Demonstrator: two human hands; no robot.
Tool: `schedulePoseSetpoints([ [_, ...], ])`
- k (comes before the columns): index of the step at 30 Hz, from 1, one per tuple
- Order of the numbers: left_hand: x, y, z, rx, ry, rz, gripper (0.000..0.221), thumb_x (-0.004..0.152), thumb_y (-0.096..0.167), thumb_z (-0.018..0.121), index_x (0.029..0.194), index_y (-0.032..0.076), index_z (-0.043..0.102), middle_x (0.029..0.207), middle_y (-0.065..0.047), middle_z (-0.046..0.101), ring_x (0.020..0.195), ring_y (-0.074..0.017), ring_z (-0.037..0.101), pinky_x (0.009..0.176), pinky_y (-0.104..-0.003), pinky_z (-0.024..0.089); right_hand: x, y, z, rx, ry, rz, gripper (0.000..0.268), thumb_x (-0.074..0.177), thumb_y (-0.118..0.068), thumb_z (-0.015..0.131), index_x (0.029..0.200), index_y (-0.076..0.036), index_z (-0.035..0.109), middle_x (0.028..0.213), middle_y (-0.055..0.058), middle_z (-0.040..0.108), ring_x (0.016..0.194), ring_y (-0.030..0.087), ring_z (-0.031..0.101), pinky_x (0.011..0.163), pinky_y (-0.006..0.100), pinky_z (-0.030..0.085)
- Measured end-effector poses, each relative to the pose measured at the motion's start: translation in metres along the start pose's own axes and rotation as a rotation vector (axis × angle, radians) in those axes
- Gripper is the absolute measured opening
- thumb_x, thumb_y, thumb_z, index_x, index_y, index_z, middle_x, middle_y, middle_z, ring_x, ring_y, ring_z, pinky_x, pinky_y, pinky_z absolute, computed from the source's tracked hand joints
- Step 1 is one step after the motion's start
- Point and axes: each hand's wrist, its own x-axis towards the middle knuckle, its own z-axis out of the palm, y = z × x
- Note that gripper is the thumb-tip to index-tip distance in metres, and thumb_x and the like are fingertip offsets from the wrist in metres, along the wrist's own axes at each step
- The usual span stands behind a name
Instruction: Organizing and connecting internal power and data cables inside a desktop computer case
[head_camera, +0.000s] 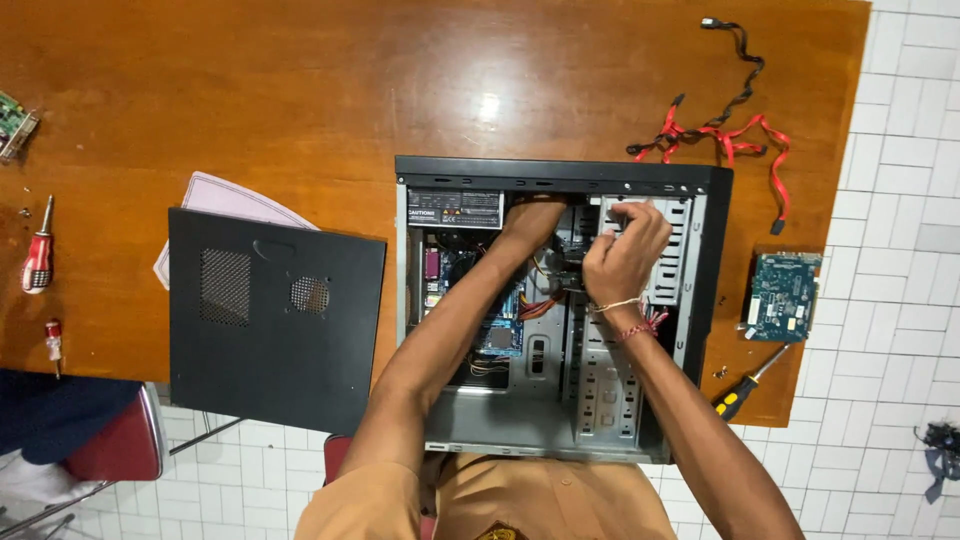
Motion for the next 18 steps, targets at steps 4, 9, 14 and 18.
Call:
schedulePoseSetpoints([
  [4,0.01,-0.008,0.005,-0.02,0.055,0.083,0.018,0.094,0.002,0.06,0.102,-0.005,0.074,0.097,-0.026,0.074,0.103,-0.0498,0.07,0.089,-0.065,0.058,-0.002,0.008,0.003,0.017,0.023,-0.027,0.04,0.076,0.002,0.056,0.113,-0.011,0.05,0.108,0.007,0.049,0.111,0.037,0.049,0.1,0.051,0.035],
  [9,-0.01,0.003,-0.021,0.071,0.059,0.145,0.045,0.085,-0.006,0.061,0.13,-0.001,0.065,0.112,-0.026,0.07,0.105,-0.0445,0.072,0.083,-0.05,0.062,-0.003,-0.003,-0.003,0.013,0.028,0.005,0.043,0.073,0.004,0.054,0.112,-0.012,0.05,0.104,0.006,0.052,0.11,0.036,0.051,0.098,0.051,0.038],
  [14,-0.071,0.053,-0.083,0.023,0.01,0.227,0.044,0.086,-0.006,0.056,0.129,-0.003,0.065,0.13,-0.025,0.064,0.117,-0.0491,0.063,0.097,-0.054,0.058,-0.005,0.012,0.009,0.002,0.031,0.021,0.043,0.072,0.002,0.054,0.112,-0.014,0.051,0.102,0.003,0.054,0.111,0.033,0.052,0.097,0.05,0.039],
  [18,-0.061,0.024,-0.049,0.264,0.048,0.328,0.027,0.088,0.001,0.062,0.112,0.008,0.073,0.111,-0.011,0.073,0.104,-0.0367,0.072,0.098,-0.046,0.057,-0.004,0.008,0.003,-0.015,0.022,0.029,0.043,0.072,0.0,0.056,0.112,-0.015,0.05,0.1,0.002,0.053,0.11,0.033,0.052,0.097,0.049,0.039],
])
